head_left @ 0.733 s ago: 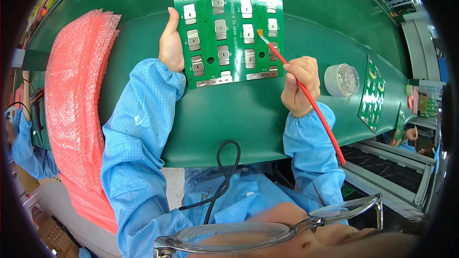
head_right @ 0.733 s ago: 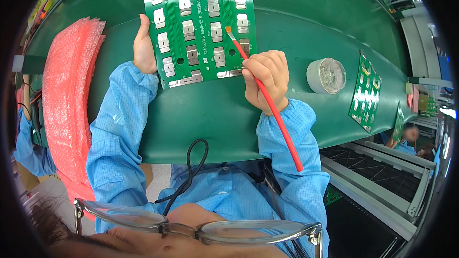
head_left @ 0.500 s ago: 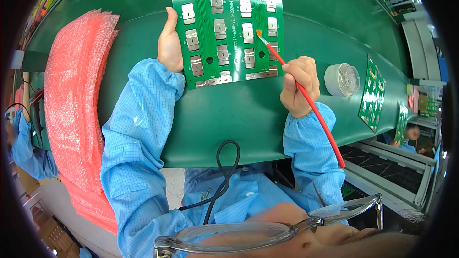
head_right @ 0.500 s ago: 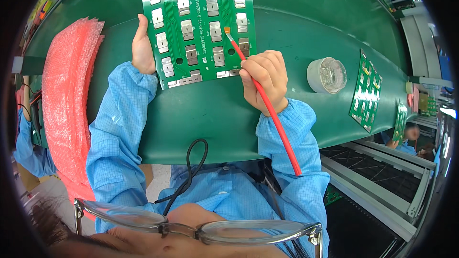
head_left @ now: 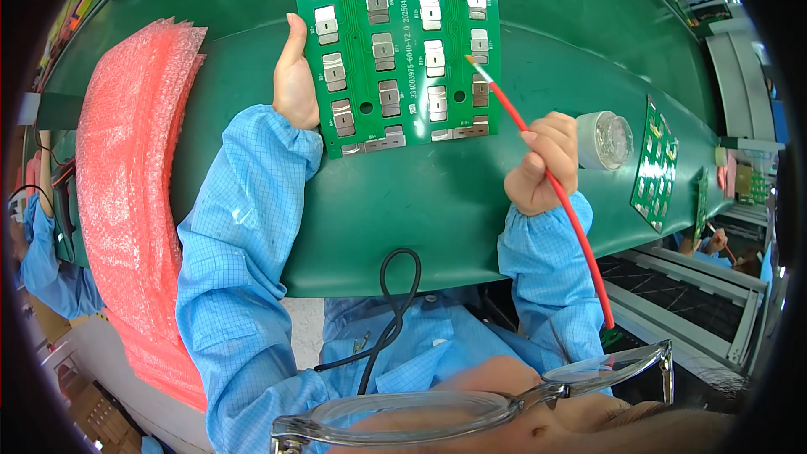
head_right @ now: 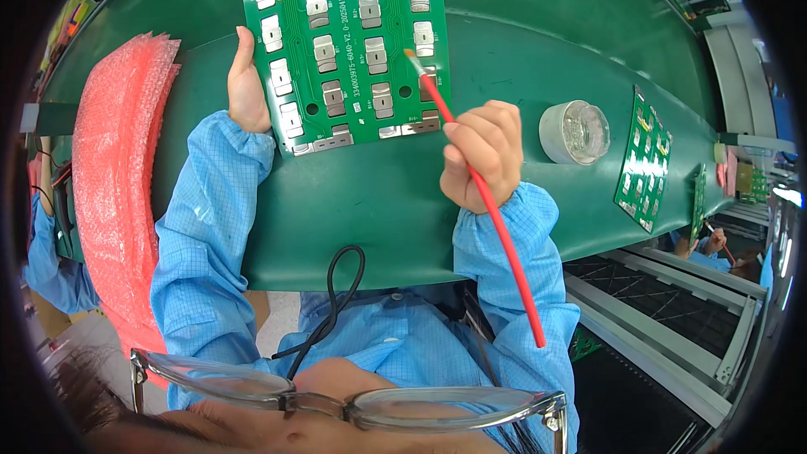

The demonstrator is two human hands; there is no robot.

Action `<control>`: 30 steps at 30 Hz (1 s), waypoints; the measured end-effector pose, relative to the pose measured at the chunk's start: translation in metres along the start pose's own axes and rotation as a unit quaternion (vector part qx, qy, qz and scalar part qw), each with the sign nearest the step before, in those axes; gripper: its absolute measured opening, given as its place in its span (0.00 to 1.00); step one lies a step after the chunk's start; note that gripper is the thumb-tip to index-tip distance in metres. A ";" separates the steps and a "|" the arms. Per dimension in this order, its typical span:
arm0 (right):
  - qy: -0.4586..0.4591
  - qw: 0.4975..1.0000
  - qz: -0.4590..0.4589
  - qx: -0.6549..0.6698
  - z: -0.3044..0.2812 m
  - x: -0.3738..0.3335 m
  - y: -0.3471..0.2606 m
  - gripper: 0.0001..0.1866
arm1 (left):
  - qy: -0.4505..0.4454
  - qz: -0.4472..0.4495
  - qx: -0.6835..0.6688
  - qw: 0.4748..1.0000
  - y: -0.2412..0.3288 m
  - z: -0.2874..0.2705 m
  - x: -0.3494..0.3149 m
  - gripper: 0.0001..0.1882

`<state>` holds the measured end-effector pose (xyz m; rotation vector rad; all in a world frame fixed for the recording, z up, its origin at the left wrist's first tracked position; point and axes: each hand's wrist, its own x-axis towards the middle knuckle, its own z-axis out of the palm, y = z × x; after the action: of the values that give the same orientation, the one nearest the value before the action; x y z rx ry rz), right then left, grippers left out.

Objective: Applying a substance to specific components on circuit boards using a brush.

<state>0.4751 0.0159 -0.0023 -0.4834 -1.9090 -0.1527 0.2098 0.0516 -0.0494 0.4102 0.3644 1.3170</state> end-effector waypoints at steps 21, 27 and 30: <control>-0.075 0.997 0.032 -0.005 0.001 0.004 0.002 0.06 | -0.024 -0.004 -0.002 1.000 0.001 -0.007 0.002 0.34; -0.075 0.996 0.037 0.005 0.000 0.004 0.000 0.07 | 0.010 0.003 0.013 1.000 0.000 -0.003 0.001 0.32; -0.076 0.996 0.043 0.013 -0.001 0.004 -0.001 0.07 | 0.028 0.004 0.014 1.000 -0.001 -0.001 0.001 0.31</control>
<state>0.4742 0.0155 0.0019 -0.5727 -2.0311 -0.0360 0.2102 0.0527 -0.0512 0.3989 0.4282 1.3347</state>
